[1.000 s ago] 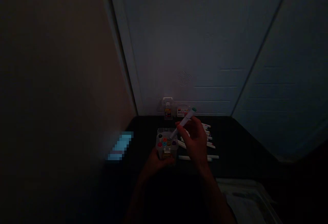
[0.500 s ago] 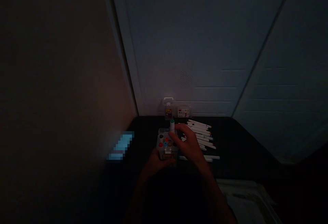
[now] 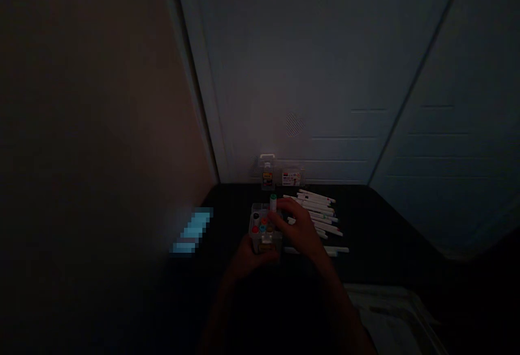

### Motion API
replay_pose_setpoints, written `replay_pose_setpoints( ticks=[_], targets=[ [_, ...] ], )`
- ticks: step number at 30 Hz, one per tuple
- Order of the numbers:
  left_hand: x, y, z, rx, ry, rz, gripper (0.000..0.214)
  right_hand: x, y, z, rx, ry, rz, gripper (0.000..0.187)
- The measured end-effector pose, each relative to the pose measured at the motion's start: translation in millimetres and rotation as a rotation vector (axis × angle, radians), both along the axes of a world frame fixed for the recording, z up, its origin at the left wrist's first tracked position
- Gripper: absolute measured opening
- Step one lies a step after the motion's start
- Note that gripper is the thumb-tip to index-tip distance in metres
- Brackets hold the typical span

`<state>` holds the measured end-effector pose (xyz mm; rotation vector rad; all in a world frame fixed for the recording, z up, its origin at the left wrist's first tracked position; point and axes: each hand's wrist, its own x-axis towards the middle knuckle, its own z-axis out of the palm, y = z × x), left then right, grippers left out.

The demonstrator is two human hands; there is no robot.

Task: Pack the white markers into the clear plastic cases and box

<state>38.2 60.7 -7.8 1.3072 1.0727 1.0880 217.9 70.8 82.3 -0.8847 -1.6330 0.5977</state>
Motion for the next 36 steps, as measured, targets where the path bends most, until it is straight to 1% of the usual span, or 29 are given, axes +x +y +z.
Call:
replay_pose_setpoints(
  ticks=[7, 13, 16, 21, 28, 32, 36],
  targets=[
    [-0.4, -0.8, 2.2, -0.003, 0.033, -0.009, 0.064, 0.5, -1.7, 1.9, -0.02, -0.008, 0.007, 0.014],
    [-0.5, -0.1, -0.9, -0.014, 0.027, 0.045, 0.067, 0.1, 0.5, -2.0, 0.005, 0.03, 0.016, 0.012],
    [-0.4, 0.6, -1.4, -0.022, 0.016, 0.062, 0.07, 0.3, 1.0, -2.3, 0.002, 0.036, 0.022, 0.015],
    [0.1, 0.6, -0.6, -0.003, 0.016, 0.005, 0.067, 1.7, -1.6, 1.7, -0.017, 0.053, -0.022, 0.022],
    [-0.7, 1.6, -5.5, -0.02, -0.003, -0.001, 0.068, 4.5, -6.4, 7.4, 0.028, 0.052, -0.032, 0.021],
    [-1.2, 1.6, -6.3, -0.007, -0.002, -0.015, 0.067, 13.0, -5.3, 7.8, 0.037, 0.057, -0.067, 0.022],
    [-1.0, 2.5, -7.6, -0.018, 0.006, -0.002, 0.068, 34.4, 1.6, 1.1, -0.015, 0.102, -0.161, 0.027]
  ],
)
